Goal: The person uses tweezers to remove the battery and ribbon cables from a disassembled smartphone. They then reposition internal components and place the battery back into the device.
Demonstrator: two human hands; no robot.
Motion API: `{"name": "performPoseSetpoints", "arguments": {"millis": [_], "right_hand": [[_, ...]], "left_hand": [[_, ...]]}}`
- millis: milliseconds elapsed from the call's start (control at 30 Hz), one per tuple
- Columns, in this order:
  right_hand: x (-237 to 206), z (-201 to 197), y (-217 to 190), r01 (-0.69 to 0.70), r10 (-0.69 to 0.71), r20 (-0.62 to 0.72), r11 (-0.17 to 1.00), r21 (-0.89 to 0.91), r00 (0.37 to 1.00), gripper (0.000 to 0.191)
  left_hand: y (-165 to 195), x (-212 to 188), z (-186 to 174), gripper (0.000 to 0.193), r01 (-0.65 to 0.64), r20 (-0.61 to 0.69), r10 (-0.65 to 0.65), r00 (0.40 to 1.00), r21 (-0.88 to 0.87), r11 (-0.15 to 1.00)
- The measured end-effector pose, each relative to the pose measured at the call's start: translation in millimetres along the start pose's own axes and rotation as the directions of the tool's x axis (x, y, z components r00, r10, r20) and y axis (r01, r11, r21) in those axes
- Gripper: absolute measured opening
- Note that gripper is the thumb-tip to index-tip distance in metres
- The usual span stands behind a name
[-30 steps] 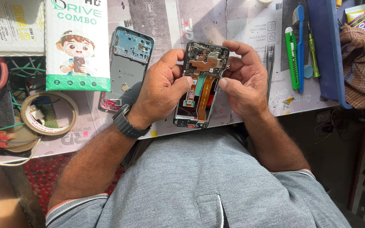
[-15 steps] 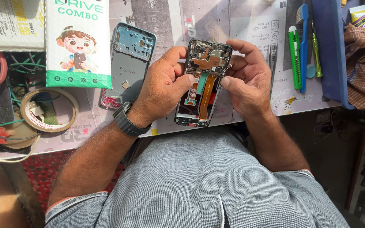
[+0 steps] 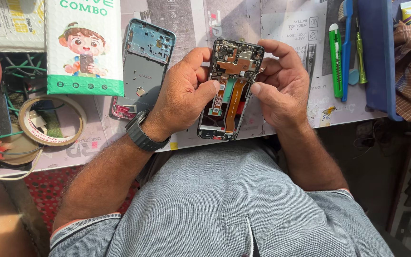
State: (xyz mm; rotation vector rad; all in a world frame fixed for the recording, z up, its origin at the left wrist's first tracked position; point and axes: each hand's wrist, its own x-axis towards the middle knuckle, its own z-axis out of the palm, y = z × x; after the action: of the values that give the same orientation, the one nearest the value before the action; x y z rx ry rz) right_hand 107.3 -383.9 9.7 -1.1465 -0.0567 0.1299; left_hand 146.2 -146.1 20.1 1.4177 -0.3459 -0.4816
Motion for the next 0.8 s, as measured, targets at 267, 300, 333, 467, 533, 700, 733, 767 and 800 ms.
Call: {"name": "performPoseSetpoints", "arguments": {"millis": [267, 300, 333, 467, 533, 700, 733, 767, 800], "right_hand": [[0.5, 0.3, 0.1, 0.005, -0.005, 0.007, 1.0, 0.007, 1.0, 0.064], [0.7, 0.6, 0.2, 0.005, -0.005, 0.005, 1.0, 0.01, 1.0, 0.063], [0.5, 0.7, 0.1, 0.004, -0.004, 0.004, 1.0, 0.013, 1.0, 0.063], [-0.9, 0.0, -0.1, 0.005, -0.005, 0.004, 1.0, 0.016, 1.0, 0.063], [-1.4, -0.8, 0.5, 0.008, -0.008, 0.008, 1.0, 0.016, 1.0, 0.061], [-1.7, -2.4, 1.2, 0.016, -0.016, 0.009, 1.0, 0.013, 1.0, 0.06], [-0.8, -2.6, 1.5, 0.023, -0.023, 0.013, 1.0, 0.01, 1.0, 0.06], [0.4, -2.9, 2.0, 0.029, -0.029, 0.016, 1.0, 0.007, 0.999, 0.059], [0.5, -3.2, 2.0, 0.029, -0.029, 0.017, 1.0, 0.007, 0.999, 0.061]], "left_hand": [[-0.7, -0.8, -0.8, 0.04, 0.0, 0.006, 0.0, 1.0, -0.037, 0.999], [-0.8, -0.7, -0.7, 0.041, 0.002, -0.001, -0.002, 1.0, -0.016, 1.0], [-1.1, -0.8, -0.2, 0.041, 0.004, -0.007, -0.004, 1.0, 0.005, 1.0], [-2.4, -0.4, 0.3, 0.04, -0.003, 0.009, 0.003, 1.0, -0.061, 0.998], [-3.2, -0.7, -0.4, 0.039, -0.015, 0.009, 0.016, 1.0, -0.031, 0.999], [-3.9, -2.2, 0.8, 0.035, -0.012, 0.018, 0.013, 1.0, -0.08, 0.997], [-3.7, -2.0, 1.2, 0.035, -0.026, 0.019, 0.028, 0.999, -0.085, 0.996], [-3.3, -1.7, 1.3, 0.034, -0.041, 0.02, 0.043, 0.999, -0.091, 0.995], [-3.0, -1.6, 0.8, 0.035, -0.035, 0.013, 0.035, 0.999, -0.045, 0.998]]}}
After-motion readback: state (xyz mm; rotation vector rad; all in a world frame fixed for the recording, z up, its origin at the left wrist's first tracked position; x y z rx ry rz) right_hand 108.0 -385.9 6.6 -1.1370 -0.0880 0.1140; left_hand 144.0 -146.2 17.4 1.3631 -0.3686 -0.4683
